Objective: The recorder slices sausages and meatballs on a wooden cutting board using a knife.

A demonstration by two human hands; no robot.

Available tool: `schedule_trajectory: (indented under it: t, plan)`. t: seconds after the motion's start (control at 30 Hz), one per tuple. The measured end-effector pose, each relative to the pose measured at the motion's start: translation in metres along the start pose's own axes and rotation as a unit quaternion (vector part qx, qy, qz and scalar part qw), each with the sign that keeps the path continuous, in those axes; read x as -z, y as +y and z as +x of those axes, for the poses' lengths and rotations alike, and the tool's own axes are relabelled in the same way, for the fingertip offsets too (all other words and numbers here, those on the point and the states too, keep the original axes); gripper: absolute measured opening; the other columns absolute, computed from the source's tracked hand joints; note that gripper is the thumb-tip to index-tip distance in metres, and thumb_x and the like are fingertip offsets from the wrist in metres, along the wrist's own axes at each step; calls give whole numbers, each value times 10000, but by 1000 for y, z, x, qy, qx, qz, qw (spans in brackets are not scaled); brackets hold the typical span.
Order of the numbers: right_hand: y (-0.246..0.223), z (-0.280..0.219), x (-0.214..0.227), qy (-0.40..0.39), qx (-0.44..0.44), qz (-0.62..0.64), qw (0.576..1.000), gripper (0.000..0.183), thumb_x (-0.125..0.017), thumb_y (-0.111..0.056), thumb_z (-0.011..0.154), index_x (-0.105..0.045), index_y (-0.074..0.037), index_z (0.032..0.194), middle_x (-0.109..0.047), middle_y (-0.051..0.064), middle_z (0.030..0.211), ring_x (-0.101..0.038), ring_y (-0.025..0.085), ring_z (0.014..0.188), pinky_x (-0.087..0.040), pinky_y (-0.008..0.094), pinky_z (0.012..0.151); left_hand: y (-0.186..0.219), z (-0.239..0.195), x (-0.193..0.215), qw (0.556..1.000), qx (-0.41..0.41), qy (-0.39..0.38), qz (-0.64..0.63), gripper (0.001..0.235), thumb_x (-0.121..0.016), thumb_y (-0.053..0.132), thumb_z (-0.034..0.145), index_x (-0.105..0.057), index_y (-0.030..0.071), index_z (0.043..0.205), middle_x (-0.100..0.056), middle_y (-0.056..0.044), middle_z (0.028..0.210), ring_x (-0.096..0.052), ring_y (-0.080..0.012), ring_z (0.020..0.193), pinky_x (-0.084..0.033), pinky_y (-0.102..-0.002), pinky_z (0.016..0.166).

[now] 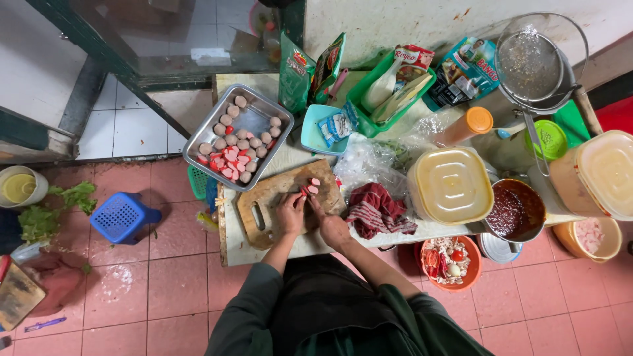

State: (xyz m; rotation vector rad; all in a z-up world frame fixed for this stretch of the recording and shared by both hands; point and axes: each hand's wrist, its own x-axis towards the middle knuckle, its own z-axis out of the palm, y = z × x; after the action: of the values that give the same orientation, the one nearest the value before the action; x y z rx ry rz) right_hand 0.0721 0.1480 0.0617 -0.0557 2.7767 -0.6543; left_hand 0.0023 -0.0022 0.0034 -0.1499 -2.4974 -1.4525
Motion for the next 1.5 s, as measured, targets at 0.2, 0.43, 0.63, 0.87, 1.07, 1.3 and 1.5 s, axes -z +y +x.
schedule_trajectory:
  t: [0.2, 0.43, 0.63, 0.87, 1.07, 1.3, 1.5]
  plan:
    - [33, -29, -13, 30, 42, 130, 990, 783, -501, -64, 949, -187, -226, 1648, -699, 327, 884, -701, 478, 784, -549, 554, 730, -5, 1, -6, 1000, 8, 18, -7, 105, -779, 159, 861, -753, 86, 932, -700, -141, 902, -672, -356, 835, -540, -445, 732]
    - [3, -35, 7, 25, 23, 30, 999, 801, -438, -21, 907, -175, -221, 1637, -714, 290, 1011, -700, 467, 795, -551, 553, 723, -9, -2, -6, 1000, 5, 11, 6, 77, -771, 147, 863, -740, 91, 905, -689, -135, 873, -667, -362, 813, -534, -453, 711]
    - [-12, -2, 7, 6, 21, -25, 999, 916, -464, -7, 828, -138, -254, 1648, -707, 307, 1014, -708, 468, 783, -563, 545, 728, -12, 0, -7, 1000, 19, 3, 10, 64, -766, 142, 879, -737, 91, 907, -692, -136, 889, -669, -366, 824, -535, -456, 721]
    - [13, -30, -1, -34, -46, 52, 997, 743, -447, -125, 986, -172, -298, 1654, -713, 307, 940, -707, 472, 847, -549, 553, 796, -14, 4, -10, 1000, -13, 13, 0, 75, -753, 131, 883, -727, 77, 926, -690, -152, 916, -658, -385, 853, -531, -469, 735]
    - [48, -65, 5, 49, -56, 184, 980, 686, -524, -137, 971, -323, -289, 1610, -705, 319, 954, -717, 460, 855, -557, 523, 801, 17, 18, -3, 997, 45, -65, 9, 135, -732, 166, 948, -703, 48, 1006, -678, -182, 1008, -670, -368, 930, -543, -467, 818]
    - [50, -77, 12, 186, -26, 203, 961, 660, -537, -84, 965, -367, -251, 1580, -724, 262, 1035, -728, 439, 879, -568, 494, 770, 15, 16, -28, 957, -240, -75, 144, 518, -689, 186, 852, -587, 14, 1330, -543, -177, 1393, -548, -416, 1274, -456, -470, 1061]
    - [47, -87, -5, 131, -55, 198, 970, 674, -536, -93, 975, -338, -278, 1592, -707, 303, 1005, -716, 467, 875, -561, 510, 767, -2, -10, -28, 947, -182, -172, 201, 219, -614, 160, 945, -625, 95, 1153, -584, -137, 1184, -598, -353, 1100, -514, -493, 900]
